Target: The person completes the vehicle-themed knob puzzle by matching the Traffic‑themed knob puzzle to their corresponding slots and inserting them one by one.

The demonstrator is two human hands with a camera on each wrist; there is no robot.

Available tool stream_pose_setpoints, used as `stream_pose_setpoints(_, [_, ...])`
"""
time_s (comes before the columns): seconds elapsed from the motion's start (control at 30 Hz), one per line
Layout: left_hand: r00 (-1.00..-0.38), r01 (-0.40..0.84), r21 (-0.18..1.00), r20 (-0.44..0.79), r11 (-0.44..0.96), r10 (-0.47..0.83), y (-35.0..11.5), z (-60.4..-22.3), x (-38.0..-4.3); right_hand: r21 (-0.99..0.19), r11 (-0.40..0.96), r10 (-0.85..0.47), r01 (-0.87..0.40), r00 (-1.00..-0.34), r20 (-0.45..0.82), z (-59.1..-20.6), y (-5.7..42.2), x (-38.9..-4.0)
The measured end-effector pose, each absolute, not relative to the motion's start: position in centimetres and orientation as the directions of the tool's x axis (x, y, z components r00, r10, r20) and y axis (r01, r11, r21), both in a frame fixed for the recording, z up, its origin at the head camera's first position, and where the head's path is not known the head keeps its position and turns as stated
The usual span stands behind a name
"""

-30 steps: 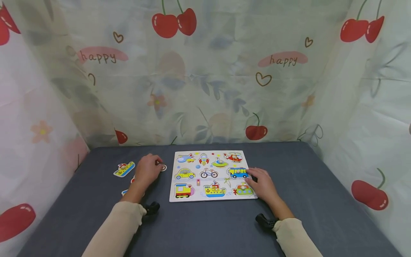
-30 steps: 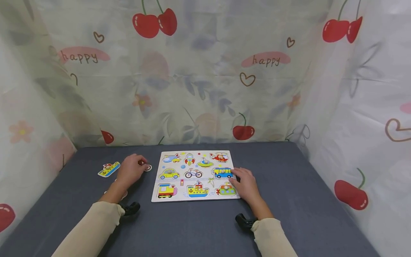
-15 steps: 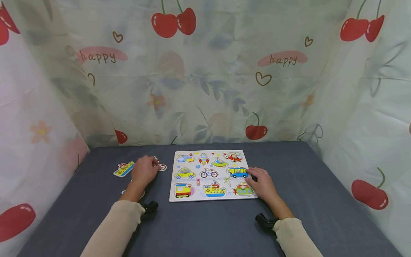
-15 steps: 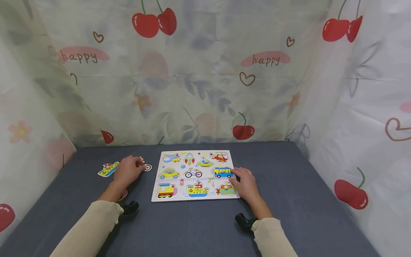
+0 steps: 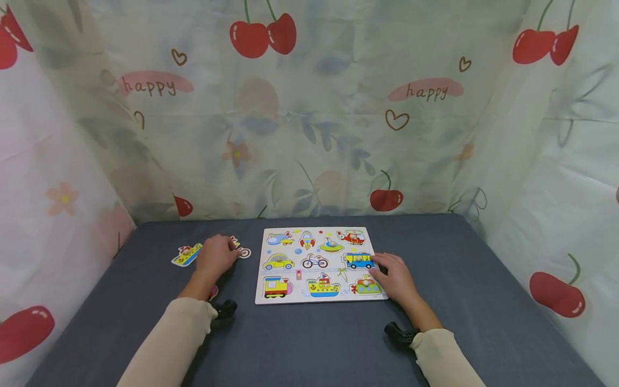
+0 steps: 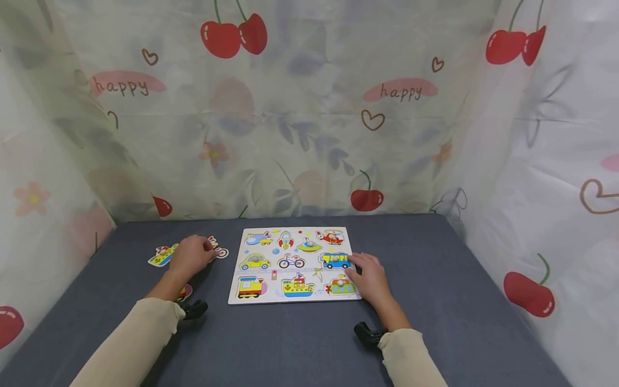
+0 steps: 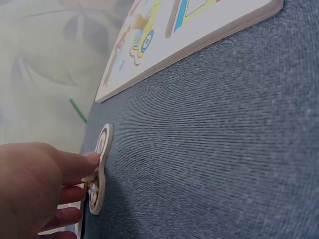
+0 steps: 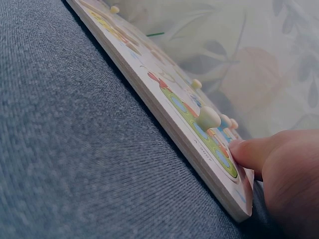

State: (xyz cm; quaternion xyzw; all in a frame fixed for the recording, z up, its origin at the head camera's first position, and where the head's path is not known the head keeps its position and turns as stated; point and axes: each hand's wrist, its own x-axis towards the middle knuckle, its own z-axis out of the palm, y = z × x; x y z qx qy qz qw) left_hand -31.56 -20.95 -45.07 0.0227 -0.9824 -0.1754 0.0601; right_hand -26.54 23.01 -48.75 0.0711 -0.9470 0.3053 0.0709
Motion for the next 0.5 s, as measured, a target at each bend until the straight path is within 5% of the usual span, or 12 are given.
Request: stream_pose_setpoints(0.5, [-0.991,-0.019,0.337,0.121,0.941,-0.064,-20.49,-44.02,-31.46,-0.574,0.799,-0.093,-0.181,-0.979,0.179,-48.80,23.06,-26.60])
